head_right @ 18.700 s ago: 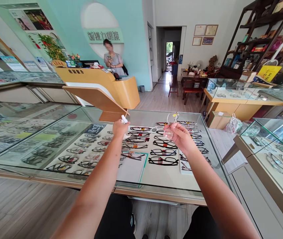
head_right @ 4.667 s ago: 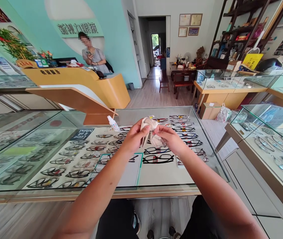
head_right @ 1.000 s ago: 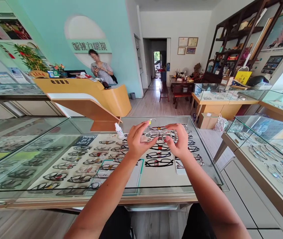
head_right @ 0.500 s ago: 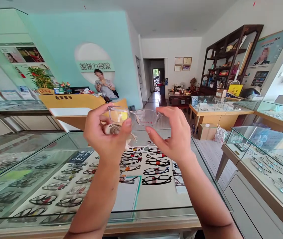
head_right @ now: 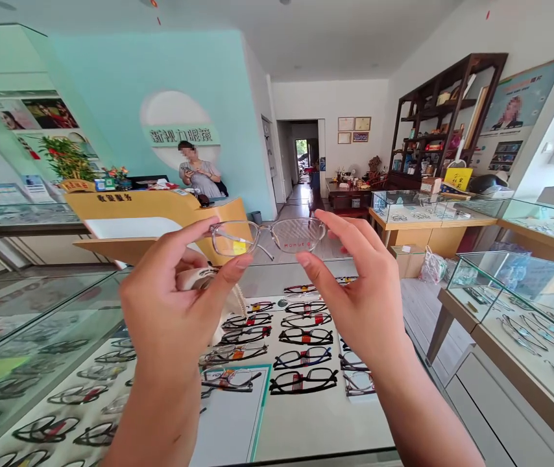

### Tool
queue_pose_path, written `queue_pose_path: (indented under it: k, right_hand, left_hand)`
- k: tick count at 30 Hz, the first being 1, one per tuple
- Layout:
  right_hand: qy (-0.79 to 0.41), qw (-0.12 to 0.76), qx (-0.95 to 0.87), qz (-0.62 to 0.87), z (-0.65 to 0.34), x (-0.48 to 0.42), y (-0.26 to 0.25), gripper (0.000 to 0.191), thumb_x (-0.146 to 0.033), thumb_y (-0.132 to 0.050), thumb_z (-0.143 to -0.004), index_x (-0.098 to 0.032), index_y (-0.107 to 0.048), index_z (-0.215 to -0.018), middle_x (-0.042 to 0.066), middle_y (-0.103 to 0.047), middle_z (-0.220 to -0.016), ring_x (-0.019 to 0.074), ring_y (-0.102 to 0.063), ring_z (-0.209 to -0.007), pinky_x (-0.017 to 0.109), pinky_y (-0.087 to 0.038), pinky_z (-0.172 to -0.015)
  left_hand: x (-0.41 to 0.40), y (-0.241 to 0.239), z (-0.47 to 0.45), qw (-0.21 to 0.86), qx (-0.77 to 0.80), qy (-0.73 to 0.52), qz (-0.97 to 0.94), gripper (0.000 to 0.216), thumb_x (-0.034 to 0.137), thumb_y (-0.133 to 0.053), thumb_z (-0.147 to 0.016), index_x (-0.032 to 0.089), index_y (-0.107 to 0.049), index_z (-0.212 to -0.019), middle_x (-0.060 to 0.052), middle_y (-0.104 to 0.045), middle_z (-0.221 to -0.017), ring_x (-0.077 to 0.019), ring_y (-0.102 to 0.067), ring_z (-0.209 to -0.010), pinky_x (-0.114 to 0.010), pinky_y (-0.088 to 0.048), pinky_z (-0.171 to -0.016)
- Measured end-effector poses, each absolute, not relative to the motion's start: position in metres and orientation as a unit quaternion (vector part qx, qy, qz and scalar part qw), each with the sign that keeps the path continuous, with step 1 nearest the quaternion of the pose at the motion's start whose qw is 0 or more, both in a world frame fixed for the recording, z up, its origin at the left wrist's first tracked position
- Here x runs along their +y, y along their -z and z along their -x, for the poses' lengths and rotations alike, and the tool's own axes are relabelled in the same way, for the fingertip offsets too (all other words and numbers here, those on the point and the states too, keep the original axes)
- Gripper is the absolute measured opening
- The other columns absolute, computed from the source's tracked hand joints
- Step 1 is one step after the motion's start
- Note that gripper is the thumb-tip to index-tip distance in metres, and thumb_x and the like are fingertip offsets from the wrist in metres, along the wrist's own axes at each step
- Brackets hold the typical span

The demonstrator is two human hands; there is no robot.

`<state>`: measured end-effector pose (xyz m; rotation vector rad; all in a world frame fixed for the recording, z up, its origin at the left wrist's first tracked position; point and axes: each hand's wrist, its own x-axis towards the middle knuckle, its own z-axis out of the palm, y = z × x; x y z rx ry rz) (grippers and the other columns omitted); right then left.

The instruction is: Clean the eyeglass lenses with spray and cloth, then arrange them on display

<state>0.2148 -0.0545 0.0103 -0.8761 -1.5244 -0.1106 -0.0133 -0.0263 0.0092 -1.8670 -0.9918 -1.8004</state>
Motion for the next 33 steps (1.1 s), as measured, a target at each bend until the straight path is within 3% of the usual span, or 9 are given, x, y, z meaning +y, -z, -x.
queue_pose_path:
  k: [12,26,33]
  right_hand:
    - [0.072,0.640,-0.644,0.414,-0.211,-0.054,-0.005,0.038,-0.041,-0.076,-0.102,-0.034,-0.074,-0.139,0.007,-0.080,-0.127,0.0277,-0.077,-0.105,0.052,-0.068,-0.090]
    - [0.088,0.614,-0.653,0.435,-0.213,-0.055,-0.005,0.034,-0.043,-0.077,-0.100,-0.030,-0.077,-0.131,0.008,-0.083,-0.116,0.0297,-0.081,-0.102,0.051,-0.069,-0.088]
    - [0.058,0.610,-0.658,0.438,-0.210,-0.050,-0.006,0.035,-0.037,-0.074,-0.099,-0.030,-0.076,-0.133,0.008,-0.084,-0.117,0.0294,-0.081,-0.101,0.050,-0.070,-0.082]
  left_hand:
    - [-0.023,-0.007,0.002,0.179,-0.356,0.646,0.651,0.049,0.046,-0.089,-0.092,0.029,-0.075,-0.136,-0.004,-0.076,-0.111,-0.0152,-0.058,-0.073,-0.034,-0.053,-0.068]
    - [-0.023,-0.005,0.001,0.164,-0.348,0.658,0.648,0.048,0.050,-0.088,-0.092,0.032,-0.075,-0.134,-0.004,-0.074,-0.110,-0.0172,-0.061,-0.076,-0.035,-0.053,-0.065]
    - [-0.026,-0.005,-0.001,0.186,-0.330,0.668,0.641,0.054,0.045,-0.092,-0.089,0.037,-0.074,-0.139,-0.005,-0.073,-0.113,-0.0181,-0.060,-0.074,-0.040,-0.059,-0.073]
